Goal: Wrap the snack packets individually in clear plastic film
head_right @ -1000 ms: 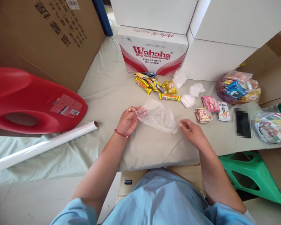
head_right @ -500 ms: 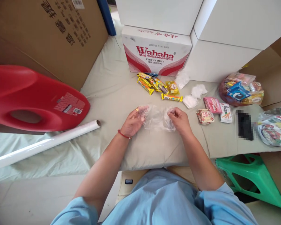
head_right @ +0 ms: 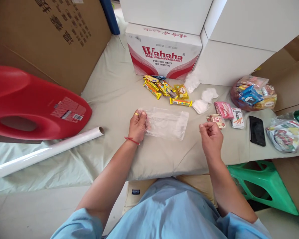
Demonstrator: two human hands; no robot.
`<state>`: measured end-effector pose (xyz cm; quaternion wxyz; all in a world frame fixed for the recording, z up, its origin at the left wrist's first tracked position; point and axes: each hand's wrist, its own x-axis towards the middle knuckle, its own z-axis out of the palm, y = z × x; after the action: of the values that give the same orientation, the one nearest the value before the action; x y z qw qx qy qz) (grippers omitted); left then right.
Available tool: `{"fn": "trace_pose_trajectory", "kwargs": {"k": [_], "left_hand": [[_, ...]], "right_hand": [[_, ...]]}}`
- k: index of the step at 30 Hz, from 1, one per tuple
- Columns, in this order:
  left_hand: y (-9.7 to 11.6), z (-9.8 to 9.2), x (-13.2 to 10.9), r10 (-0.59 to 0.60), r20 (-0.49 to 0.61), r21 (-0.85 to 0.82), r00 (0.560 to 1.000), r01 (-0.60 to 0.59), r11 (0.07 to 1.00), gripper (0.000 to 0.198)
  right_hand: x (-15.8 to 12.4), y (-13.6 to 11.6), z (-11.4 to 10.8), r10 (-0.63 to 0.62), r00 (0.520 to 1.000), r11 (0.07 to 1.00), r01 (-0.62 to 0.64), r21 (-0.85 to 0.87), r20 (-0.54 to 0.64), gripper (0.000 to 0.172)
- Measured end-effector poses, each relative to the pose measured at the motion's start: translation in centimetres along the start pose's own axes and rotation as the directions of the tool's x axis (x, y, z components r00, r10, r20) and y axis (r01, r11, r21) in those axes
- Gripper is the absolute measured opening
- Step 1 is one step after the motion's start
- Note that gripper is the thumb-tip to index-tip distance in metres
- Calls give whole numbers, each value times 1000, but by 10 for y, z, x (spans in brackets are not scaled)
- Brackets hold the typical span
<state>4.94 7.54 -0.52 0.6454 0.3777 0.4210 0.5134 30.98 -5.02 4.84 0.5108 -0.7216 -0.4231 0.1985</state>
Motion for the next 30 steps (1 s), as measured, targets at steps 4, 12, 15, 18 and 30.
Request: {"fn": "trace_pose_trajectory", "kwargs": {"k": [4, 12, 15, 18, 30], "left_hand": [[-1, 0, 2, 8, -16, -8, 1000, -8, 1000, 60], [-1, 1, 4, -8, -42, -131, 999, 2, 991, 57], [0, 2, 4, -21, -39, -154, 999, 15, 988, 55], [2, 1, 4, -24, -40, -216, 999, 15, 976, 55], [28, -6, -4, -162, 274, -339, 948, 252, 907, 38]], "right_hand": [[-29, -22, 35, -455, 837, 826, 525, -207, 305, 34], [-15, -19, 66, -568, 661, 581, 744, -330, 491, 30], [-8, -22, 63, -540, 627, 582, 760, -289, 561, 43], [-6, -20, 64, -493, 648, 593, 738, -321, 580, 22], [50, -5, 67, -63, 828, 979, -58, 196, 557, 76]]}}
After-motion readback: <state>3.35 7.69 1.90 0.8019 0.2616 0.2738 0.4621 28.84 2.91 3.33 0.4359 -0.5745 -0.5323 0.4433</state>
